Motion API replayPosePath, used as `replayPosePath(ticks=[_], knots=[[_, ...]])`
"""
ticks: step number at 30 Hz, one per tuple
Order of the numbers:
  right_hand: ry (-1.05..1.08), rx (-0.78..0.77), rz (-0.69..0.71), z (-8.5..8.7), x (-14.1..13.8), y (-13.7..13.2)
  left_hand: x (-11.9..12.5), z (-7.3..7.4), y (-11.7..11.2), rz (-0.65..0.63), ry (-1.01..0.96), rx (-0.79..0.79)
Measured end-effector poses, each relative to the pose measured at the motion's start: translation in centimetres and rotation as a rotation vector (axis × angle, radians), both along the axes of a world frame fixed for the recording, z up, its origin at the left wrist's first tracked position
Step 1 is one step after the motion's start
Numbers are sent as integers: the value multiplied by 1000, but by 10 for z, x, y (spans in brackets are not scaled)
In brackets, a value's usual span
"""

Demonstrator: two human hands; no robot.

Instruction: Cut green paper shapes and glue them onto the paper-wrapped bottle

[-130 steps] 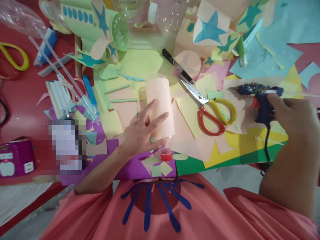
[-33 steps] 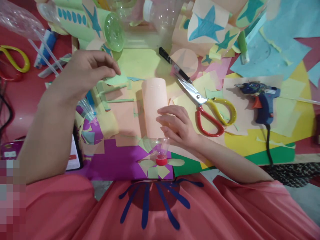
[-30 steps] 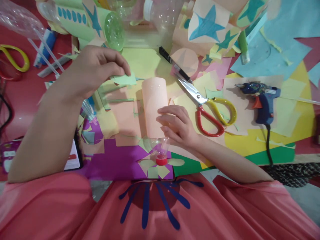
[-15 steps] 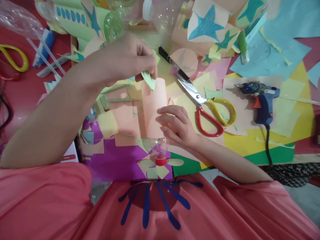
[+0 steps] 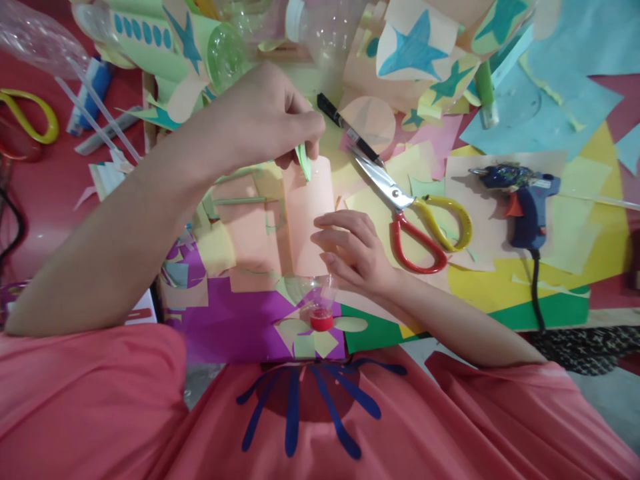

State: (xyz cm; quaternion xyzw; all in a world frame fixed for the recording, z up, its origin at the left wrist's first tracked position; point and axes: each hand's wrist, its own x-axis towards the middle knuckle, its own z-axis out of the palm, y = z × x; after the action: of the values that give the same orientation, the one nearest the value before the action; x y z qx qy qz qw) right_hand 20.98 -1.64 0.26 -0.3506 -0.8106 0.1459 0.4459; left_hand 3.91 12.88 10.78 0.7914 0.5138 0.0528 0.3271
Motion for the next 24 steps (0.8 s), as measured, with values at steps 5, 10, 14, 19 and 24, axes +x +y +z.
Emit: replayPosePath(ticks=[5, 10, 14, 19, 24], knots=[[-4, -5, 13, 0, 1, 0, -1, -6, 2, 2, -54, 13], [5, 4, 16, -1, 0, 1, -1, -8, 0, -8, -129, -19], [13, 12, 3, -1, -1, 1, -2, -9, 0, 13, -121, -51], [16, 16, 9, -2, -1, 1, -6, -13, 6, -22, -126, -113], [29, 7, 10, -3, -2, 1, -11, -23, 10, -88, -207, -115]])
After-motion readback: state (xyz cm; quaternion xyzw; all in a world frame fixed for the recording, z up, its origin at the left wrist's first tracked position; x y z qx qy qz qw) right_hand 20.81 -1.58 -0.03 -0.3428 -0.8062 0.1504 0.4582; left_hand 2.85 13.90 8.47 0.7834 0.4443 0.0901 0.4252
